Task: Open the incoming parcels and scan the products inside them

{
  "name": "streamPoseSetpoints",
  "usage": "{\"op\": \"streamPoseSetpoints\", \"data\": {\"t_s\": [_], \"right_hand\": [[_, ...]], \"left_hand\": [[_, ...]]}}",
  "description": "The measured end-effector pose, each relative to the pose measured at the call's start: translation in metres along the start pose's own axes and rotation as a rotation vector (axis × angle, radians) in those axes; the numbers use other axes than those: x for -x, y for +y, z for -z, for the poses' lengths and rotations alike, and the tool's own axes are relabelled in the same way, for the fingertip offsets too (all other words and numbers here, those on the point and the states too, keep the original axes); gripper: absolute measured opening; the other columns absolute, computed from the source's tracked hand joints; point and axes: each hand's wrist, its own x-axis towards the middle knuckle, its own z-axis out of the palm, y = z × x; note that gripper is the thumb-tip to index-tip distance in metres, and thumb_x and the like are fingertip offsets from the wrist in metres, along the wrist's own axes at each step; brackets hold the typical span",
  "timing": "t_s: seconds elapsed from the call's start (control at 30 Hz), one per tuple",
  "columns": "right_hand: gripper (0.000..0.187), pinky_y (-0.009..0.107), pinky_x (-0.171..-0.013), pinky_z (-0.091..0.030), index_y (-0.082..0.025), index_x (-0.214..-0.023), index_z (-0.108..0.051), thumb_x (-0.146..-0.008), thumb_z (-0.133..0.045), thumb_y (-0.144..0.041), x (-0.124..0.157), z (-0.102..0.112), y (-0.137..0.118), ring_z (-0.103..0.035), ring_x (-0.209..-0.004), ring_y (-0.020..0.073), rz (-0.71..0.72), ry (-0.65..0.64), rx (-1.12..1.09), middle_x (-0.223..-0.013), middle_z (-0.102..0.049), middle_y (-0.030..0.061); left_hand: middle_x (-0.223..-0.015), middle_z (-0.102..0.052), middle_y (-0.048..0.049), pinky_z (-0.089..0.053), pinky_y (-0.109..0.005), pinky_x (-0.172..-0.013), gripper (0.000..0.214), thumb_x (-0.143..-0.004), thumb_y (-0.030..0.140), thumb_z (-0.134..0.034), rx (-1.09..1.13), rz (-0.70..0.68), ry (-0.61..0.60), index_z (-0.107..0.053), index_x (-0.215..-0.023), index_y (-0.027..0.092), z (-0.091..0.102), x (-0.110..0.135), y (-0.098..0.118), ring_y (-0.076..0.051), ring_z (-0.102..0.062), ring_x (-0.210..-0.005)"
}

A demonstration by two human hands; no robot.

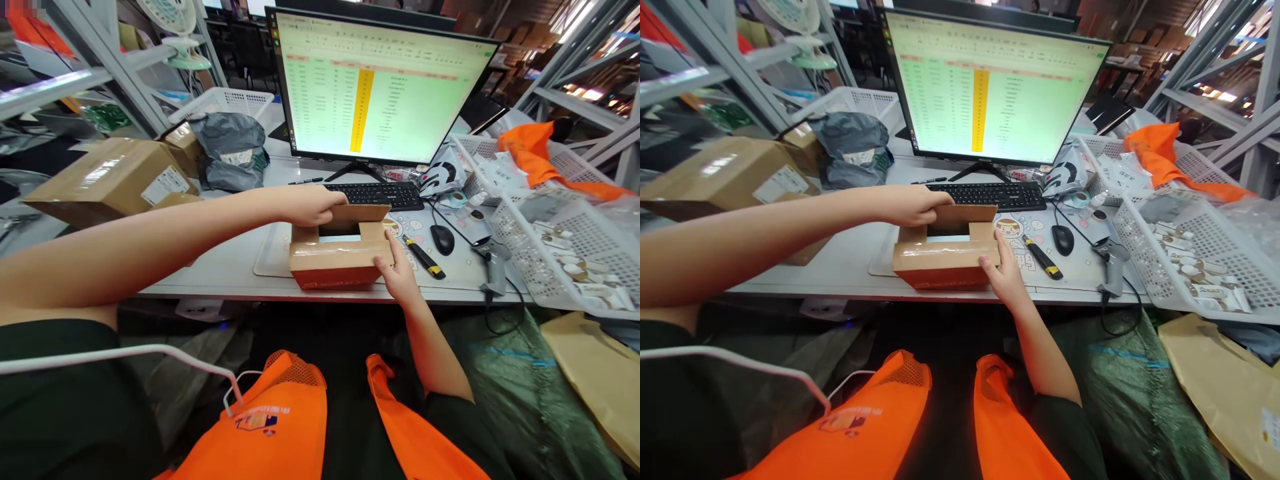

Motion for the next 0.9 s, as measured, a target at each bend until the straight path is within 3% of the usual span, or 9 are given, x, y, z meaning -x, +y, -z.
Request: {"op": "streamPoseSetpoints", "data": {"t_s": [0.13, 0.27, 0.4, 0.53, 0.6, 0.7, 0.77, 0.83, 0.9], "right_hand": [[0.056, 0.056, -0.129, -0.039, -0.023, -0.141, -0.061, -0.097, -0.068, -0.058, -0.006, 0.01, -0.005, -0.048, -0.155, 0.0331, 0.195, 0.035, -0.04, -0.158, -0.058, 0.0166], [0.02, 0.063, -0.12, -0.048, -0.029, -0.107, -0.067, -0.1, -0.065, -0.048, 0.01, 0.01, 0.005, -0.068, -0.134, 0.0319, 0.421, 0.048, -0.069, -0.118, -0.079, 0.0098], [0.024, 0.07, -0.104, -0.056, -0.032, -0.096, -0.071, -0.098, -0.061, -0.053, 0.036, 0.01, 0.036, -0.076, -0.118, 0.0353, 0.514, 0.068, 0.013, -0.109, -0.082, 0.0108], [0.041, 0.075, -0.114, -0.045, -0.031, -0.097, -0.078, -0.095, -0.056, -0.065, 0.035, 0.023, 0.043, -0.074, -0.122, 0.0371, 0.575, -0.039, 0.072, -0.112, -0.082, 0.0119], [0.055, 0.073, -0.121, -0.038, -0.03, -0.095, -0.081, -0.096, -0.046, -0.073, 0.027, 0.033, 0.032, -0.073, -0.123, 0.037, 0.556, -0.098, 0.039, -0.111, -0.082, 0.0115], [0.074, 0.067, -0.126, -0.034, -0.029, -0.082, -0.081, -0.102, -0.026, -0.073, 0.01, 0.047, 0.004, -0.074, -0.115, 0.0341, 0.425, -0.173, -0.028, -0.102, -0.083, 0.0102], [0.075, 0.063, -0.128, -0.033, -0.028, -0.082, -0.083, -0.105, -0.026, -0.071, -0.007, 0.053, -0.017, -0.072, -0.118, 0.0324, 0.402, -0.294, -0.025, -0.106, -0.083, 0.0093], [0.07, 0.06, -0.13, -0.029, -0.029, -0.099, -0.086, -0.106, -0.032, -0.072, -0.026, 0.054, -0.036, -0.061, -0.138, 0.0327, 0.418, -0.455, 0.034, -0.131, -0.078, 0.0086], [0.073, 0.06, -0.132, -0.025, -0.03, -0.112, -0.086, -0.105, -0.031, -0.077, -0.044, 0.052, -0.048, -0.042, -0.157, 0.0341, 0.409, -0.608, 0.085, -0.157, -0.063, 0.0064]], "left_hand": [[-0.105, -0.077, -0.0094, -0.049, -0.034, -0.083, 0.043, -0.09, 0.028, -0.041, 0.1, -0.029, 0.048, -0.075, -0.114, 0.017, -0.002, -0.023, -0.03, -0.027, -0.068, -0.09], [-0.108, -0.077, -0.0123, -0.05, -0.035, -0.093, 0.042, -0.089, 0.026, -0.038, 0.187, -0.019, 0.071, -0.077, -0.099, 0.015, -0.025, -0.049, -0.045, -0.027, -0.067, -0.099], [-0.103, -0.079, -0.0119, -0.05, -0.032, -0.091, 0.035, -0.091, 0.027, -0.042, 0.205, -0.052, 0.034, -0.075, -0.087, 0.017, -0.046, -0.055, -0.044, -0.024, -0.068, -0.096], [-0.118, -0.076, -0.0166, -0.05, -0.042, -0.097, 0.04, -0.098, 0.035, -0.043, 0.05, -0.039, 0.417, -0.077, -0.105, 0.015, -0.04, -0.025, -0.027, -0.03, -0.068, -0.106], [-0.13, -0.072, -0.0176, -0.046, -0.05, -0.107, 0.041, -0.1, 0.04, -0.046, -0.018, -0.15, 0.552, -0.077, -0.115, 0.018, -0.035, 0.005, -0.013, -0.034, -0.065, -0.12], [-0.13, -0.073, -0.0148, -0.045, -0.047, -0.112, 0.042, -0.103, 0.051, -0.048, 0.023, -0.39, 0.382, -0.077, -0.116, 0.024, -0.042, 0.05, 0.002, -0.032, -0.064, -0.125], [-0.125, -0.074, -0.0159, -0.047, -0.047, -0.11, 0.048, -0.104, 0.057, -0.044, 0.032, -0.445, 0.298, -0.077, -0.11, 0.024, -0.056, 0.068, 0.003, -0.031, -0.067, -0.119], [-0.114, -0.073, -0.0181, -0.05, -0.049, -0.105, 0.059, -0.104, 0.067, -0.037, 0.037, -0.408, 0.363, -0.075, -0.097, 0.022, -0.073, 0.075, -0.002, -0.032, -0.068, -0.108], [-0.1, -0.071, -0.0189, -0.053, -0.052, -0.1, 0.073, -0.099, 0.079, -0.026, 0.102, -0.321, 0.552, -0.067, -0.079, 0.023, -0.092, 0.076, -0.009, -0.032, -0.066, -0.099]]}}
